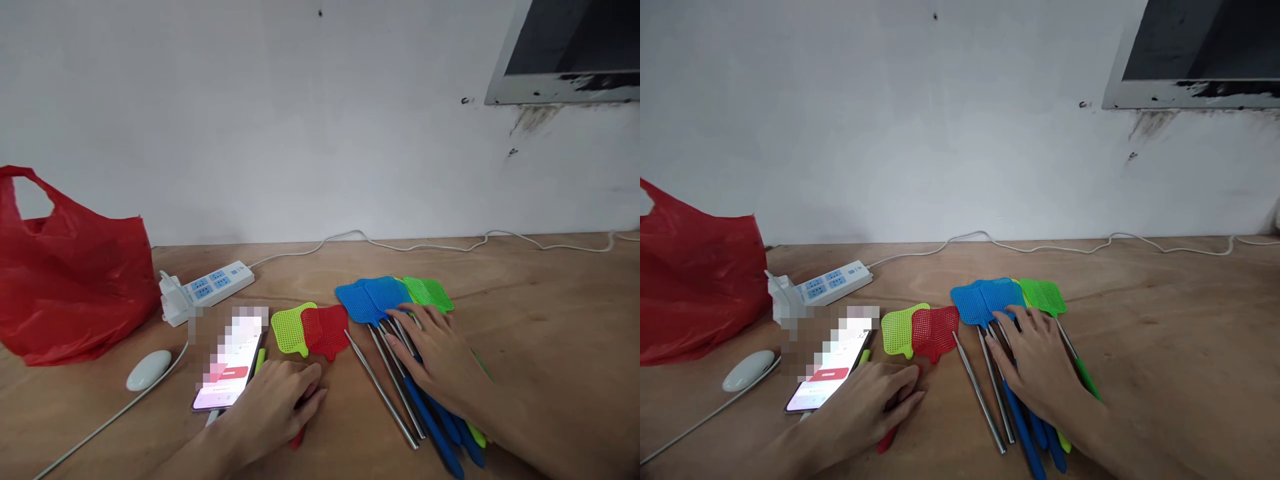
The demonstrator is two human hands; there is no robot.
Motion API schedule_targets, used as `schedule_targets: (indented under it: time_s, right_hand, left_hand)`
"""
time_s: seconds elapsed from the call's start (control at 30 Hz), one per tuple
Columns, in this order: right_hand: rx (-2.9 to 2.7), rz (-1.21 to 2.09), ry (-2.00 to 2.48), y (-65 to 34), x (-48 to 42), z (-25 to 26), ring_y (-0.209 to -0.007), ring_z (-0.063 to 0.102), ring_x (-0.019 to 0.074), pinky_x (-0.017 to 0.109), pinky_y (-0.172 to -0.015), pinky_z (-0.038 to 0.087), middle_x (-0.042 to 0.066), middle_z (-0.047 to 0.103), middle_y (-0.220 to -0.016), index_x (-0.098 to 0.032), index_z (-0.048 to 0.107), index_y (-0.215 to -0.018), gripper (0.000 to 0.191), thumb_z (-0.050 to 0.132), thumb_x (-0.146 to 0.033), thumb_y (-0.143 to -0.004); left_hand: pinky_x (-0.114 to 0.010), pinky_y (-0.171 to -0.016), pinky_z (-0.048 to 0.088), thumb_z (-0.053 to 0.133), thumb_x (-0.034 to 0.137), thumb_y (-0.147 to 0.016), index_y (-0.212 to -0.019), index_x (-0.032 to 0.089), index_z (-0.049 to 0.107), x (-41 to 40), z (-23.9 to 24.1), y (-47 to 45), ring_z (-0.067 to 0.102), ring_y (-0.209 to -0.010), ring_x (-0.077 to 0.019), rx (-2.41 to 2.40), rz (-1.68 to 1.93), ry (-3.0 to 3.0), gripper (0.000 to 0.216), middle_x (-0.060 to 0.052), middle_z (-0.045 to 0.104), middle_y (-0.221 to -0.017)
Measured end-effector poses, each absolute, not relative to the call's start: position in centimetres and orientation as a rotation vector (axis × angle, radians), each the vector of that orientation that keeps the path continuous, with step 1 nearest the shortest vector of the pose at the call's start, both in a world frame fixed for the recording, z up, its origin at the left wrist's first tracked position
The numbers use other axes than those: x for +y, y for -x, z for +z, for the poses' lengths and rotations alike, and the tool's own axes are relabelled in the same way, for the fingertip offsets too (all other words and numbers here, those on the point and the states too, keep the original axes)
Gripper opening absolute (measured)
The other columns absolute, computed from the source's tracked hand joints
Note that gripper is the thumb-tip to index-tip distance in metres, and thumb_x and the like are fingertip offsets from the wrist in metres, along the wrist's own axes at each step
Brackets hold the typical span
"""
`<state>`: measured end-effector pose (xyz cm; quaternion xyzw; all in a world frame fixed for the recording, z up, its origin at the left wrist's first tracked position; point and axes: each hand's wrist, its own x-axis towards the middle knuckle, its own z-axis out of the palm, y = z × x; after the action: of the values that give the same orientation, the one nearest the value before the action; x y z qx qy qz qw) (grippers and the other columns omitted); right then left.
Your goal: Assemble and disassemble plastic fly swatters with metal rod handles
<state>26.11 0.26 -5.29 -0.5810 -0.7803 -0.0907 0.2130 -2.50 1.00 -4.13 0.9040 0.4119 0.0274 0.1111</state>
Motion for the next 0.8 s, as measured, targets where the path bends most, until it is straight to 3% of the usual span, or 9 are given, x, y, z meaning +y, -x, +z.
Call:
schedule_targets:
  time_s: [0.1,0.27,0.4,0.67,0.8]
  right_hand:
    - [-2.035,-0.341,1.858,-27.5,0.8,-6.3,-0.13,0.046,0.0441,0.066,-0.099,0.039,0.016,0.052,-0.145,-0.021,0.054,-0.14,0.057,0.034,-0.055,-0.098]
    - [-2.082,-0.195,1.907,-28.7,1.3,-7.2,-0.138,0.042,0.038,0.06,-0.103,0.042,0.013,0.053,-0.146,-0.025,0.049,-0.145,0.06,0.027,-0.058,-0.099]
    - [-2.092,-0.201,1.882,-27.4,0.8,-6.5,-0.13,0.051,0.0377,0.057,-0.1,0.045,0.014,0.052,-0.146,-0.022,0.053,-0.141,0.061,0.028,-0.059,-0.099]
    - [-2.186,-0.364,1.655,-26.8,0.5,-6.8,-0.116,0.059,0.0353,0.054,-0.09,0.052,0.015,0.058,-0.138,-0.02,0.063,-0.124,0.036,0.043,-0.032,-0.097]
    - [-2.201,-0.408,1.706,-27.1,0.8,-6.7,-0.104,0.064,0.0352,0.052,-0.082,0.054,0.015,0.06,-0.136,-0.018,0.065,-0.12,0.034,0.043,-0.03,-0.097]
  left_hand:
    - [-0.03,-0.055,0.023,0.045,0.032,-0.099,-0.074,0.022,0.046,1.1,-4.1,2.4,0.058,-0.065,-0.0186,1.216,0.073,-2.66,0.027,0.0,0.064,-0.075]
    - [-0.03,-0.056,0.025,0.043,0.032,-0.1,-0.076,0.022,0.047,1.0,-3.7,2.2,0.06,-0.067,-0.0199,1.234,0.031,-2.654,0.027,-0.001,0.065,-0.078]
    - [-0.03,-0.057,0.028,0.042,0.032,-0.101,-0.077,0.022,0.048,0.9,-3.6,2.1,0.06,-0.068,-0.0206,1.246,0.003,-2.644,0.027,-0.002,0.065,-0.078]
    - [-0.03,-0.058,0.031,0.041,0.031,-0.101,-0.078,0.021,0.05,0.7,-3.5,2.2,0.061,-0.069,-0.0203,1.22,0.01,-2.652,0.027,-0.003,0.066,-0.08]
    - [-0.03,-0.059,0.031,0.041,0.031,-0.101,-0.079,0.021,0.05,0.7,-3.4,2.2,0.062,-0.071,-0.0215,1.216,0.0,-2.656,0.027,-0.004,0.067,-0.081]
